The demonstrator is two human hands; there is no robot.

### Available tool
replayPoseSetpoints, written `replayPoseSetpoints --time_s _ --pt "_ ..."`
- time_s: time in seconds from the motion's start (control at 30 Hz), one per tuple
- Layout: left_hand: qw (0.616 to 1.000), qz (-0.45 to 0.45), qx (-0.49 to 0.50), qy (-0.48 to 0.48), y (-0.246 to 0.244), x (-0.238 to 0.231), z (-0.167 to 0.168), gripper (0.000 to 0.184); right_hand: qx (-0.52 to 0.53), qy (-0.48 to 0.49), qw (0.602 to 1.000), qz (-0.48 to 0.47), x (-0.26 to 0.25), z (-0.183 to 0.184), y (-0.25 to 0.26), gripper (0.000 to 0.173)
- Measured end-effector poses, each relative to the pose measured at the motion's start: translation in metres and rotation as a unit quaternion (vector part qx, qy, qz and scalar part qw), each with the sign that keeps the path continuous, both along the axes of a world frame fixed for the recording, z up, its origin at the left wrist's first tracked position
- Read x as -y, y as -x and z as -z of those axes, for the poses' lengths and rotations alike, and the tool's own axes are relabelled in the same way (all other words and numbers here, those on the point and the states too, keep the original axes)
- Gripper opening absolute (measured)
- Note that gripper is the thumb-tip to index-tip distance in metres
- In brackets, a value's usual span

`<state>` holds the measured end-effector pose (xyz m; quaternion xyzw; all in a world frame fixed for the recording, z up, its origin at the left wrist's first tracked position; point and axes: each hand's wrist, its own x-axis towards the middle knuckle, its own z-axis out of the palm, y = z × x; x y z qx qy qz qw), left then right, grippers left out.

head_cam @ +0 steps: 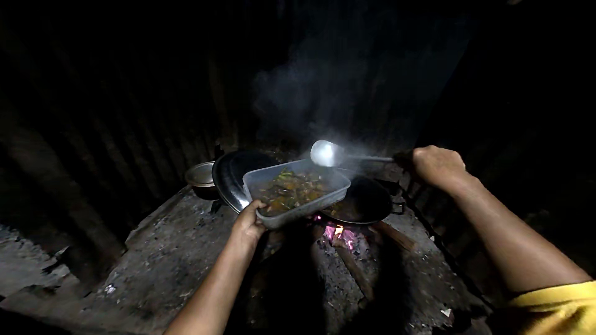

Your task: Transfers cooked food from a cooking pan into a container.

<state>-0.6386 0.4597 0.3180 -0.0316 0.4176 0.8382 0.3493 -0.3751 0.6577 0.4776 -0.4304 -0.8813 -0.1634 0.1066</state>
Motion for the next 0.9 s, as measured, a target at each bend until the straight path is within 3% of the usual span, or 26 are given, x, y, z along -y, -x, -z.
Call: replayPoseSetpoints --time_s 0.17,0.43,0.57,0.6,0.7,0.9 --pt "0.999 -0.035 -0.013 -0.019 0.003 0.011 -0.011 0.013 -0.037 0.120 0.981 0.149 -0.026 0.003 -0.009 0.026" --pt "0.998 -0.057 -0.020 -0.016 0.007 0.030 -0.020 0.013 0.074 0.179 0.961 0.195 -0.076 0.106 0.037 0.038" --pt "0.998 -0.066 -0.019 -0.006 0.005 0.039 -0.022 0.013 -0.019 0.111 0.979 0.169 -0.135 0.195 0.062 0.041" --pt "0.998 -0.067 -0.019 -0.003 0.004 0.040 -0.023 0.014 -0.024 0.110 0.979 0.171 -0.132 0.203 0.068 0.041" --pt "0.998 -0.065 -0.015 0.005 0.003 0.044 -0.023 0.013 0.049 0.213 0.954 0.204 -0.084 0.174 0.089 0.040" --pt "0.997 -0.074 -0.002 0.017 0.003 0.046 -0.023 0.012 0.041 0.304 0.942 0.136 -0.045 0.160 0.114 0.040"
